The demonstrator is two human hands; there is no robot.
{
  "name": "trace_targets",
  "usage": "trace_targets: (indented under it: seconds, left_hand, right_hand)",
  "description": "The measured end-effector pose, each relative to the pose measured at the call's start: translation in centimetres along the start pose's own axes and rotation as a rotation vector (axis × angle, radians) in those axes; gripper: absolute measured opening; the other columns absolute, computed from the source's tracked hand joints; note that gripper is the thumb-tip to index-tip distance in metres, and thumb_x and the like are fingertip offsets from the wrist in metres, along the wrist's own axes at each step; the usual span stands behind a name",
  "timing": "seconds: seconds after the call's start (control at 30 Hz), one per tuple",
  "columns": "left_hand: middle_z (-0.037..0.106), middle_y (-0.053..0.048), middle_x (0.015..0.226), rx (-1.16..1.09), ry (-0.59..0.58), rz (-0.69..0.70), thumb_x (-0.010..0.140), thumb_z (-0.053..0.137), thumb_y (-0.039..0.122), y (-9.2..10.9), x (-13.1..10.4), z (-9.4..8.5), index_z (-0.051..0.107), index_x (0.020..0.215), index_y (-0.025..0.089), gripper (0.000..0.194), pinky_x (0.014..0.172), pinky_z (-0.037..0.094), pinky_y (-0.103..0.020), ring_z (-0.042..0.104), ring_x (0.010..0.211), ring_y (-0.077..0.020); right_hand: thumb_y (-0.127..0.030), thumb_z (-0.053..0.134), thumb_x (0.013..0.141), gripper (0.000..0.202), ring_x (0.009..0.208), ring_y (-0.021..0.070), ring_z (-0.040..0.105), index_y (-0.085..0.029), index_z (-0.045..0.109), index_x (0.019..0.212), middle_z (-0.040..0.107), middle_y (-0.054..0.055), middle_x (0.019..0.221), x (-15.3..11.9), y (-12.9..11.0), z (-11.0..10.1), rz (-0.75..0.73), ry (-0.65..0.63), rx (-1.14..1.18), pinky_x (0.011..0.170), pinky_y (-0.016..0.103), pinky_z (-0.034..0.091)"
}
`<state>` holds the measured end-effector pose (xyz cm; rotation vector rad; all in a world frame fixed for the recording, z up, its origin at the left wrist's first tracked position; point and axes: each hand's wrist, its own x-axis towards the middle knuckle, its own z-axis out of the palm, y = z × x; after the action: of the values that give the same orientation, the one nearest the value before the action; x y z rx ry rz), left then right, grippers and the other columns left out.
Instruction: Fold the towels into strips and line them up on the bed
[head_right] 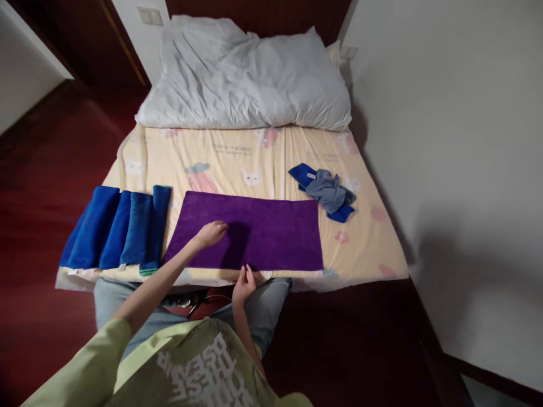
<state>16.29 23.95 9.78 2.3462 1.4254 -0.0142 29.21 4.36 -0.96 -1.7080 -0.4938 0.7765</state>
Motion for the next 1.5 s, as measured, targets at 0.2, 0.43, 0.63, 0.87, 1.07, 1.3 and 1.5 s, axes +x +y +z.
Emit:
trace_targets:
  seconds: [0.2, 0.43, 0.63, 0.87, 1.07, 1.3, 1.5]
  left_hand:
    - [0.069, -0.014, 0.123, -0.077, 0.006, 0.087, 0.092, 0.048, 0.013, 0.7, 15.4, -2.0, 0.068, 0.122, 0.013, 0.037, 0.105, 0.047, -0.031, 0.064, 0.115, -0.0217]
    - [0.071, -0.011, 0.117, -0.053, -0.097, 0.01, 0.09, 0.055, 0.022, 0.2, 23.4, -1.1, 0.065, 0.126, 0.017, 0.037, 0.098, 0.049, -0.028, 0.065, 0.111, -0.0203]
    - [0.075, -0.005, 0.101, -0.11, -0.249, 0.022, 0.081, 0.07, 0.03, -0.1, 26.2, -0.7, 0.074, 0.102, 0.02, 0.024, 0.087, 0.051, -0.024, 0.068, 0.099, -0.0184]
    - [0.074, -0.007, 0.102, -0.188, -0.26, 0.046, 0.077, 0.071, 0.026, -0.7, 27.3, -0.9, 0.07, 0.106, 0.016, 0.03, 0.077, 0.052, -0.024, 0.067, 0.092, -0.0184]
    - [0.076, -0.004, 0.093, -0.308, -0.247, 0.126, 0.076, 0.066, 0.017, -0.9, 27.1, -0.8, 0.073, 0.102, 0.016, 0.027, 0.075, 0.051, -0.021, 0.068, 0.084, -0.0152]
    - [0.078, -0.004, 0.092, -0.401, -0.211, 0.185, 0.074, 0.061, 0.013, -1.2, 27.1, -0.5, 0.079, 0.093, 0.015, 0.026, 0.079, 0.051, -0.02, 0.069, 0.088, -0.0154]
    - [0.078, -0.005, 0.088, -0.435, -0.184, 0.189, 0.072, 0.065, 0.013, -1.3, 27.1, -0.5, 0.081, 0.09, 0.015, 0.024, 0.08, 0.051, -0.021, 0.069, 0.083, -0.0159]
  right_hand:
    - [-0.07, 0.059, 0.081, 0.074, 0.044, 0.0171, 0.062, -0.007, 0.072, 0.118, 0.076, 0.012, 0.076, 0.2, 0.8, 0.2, 0.041, 0.05, -0.038, 0.05, 0.029, 0.053]
    - [-0.069, 0.057, 0.086, 0.067, 0.041, 0.0172, 0.062, -0.01, 0.077, 0.111, 0.075, 0.01, 0.071, 0.1, -0.4, 0.2, -0.067, 0.069, -0.067, 0.045, 0.027, 0.055]
    - [-0.073, 0.053, 0.085, 0.047, 0.04, 0.0228, 0.062, -0.042, 0.076, 0.111, 0.064, -0.008, 0.051, 0.0, -1.0, 0.4, -0.081, 0.052, -0.125, 0.045, 0.035, 0.057]
    - [-0.08, 0.05, 0.081, 0.06, 0.043, 0.0258, 0.064, -0.036, 0.077, 0.113, 0.066, -0.004, 0.052, 0.0, -1.5, 0.4, 0.004, 0.031, -0.143, 0.05, 0.039, 0.059]
    - [-0.078, 0.05, 0.082, 0.058, 0.045, 0.0262, 0.064, -0.038, 0.075, 0.116, 0.064, -0.005, 0.049, -0.3, -1.8, 0.3, 0.038, 0.039, -0.166, 0.057, 0.04, 0.059]
    - [-0.076, 0.052, 0.083, 0.056, 0.041, 0.0242, 0.061, -0.037, 0.076, 0.115, 0.06, -0.006, 0.045, -0.5, -2.3, 0.4, 0.021, 0.098, -0.172, 0.05, 0.036, 0.054]
    - [-0.08, 0.047, 0.082, 0.055, 0.042, 0.0247, 0.062, -0.044, 0.075, 0.114, 0.06, -0.007, 0.045, -0.3, -3.6, 0.5, 0.03, 0.12, -0.208, 0.053, 0.038, 0.056]
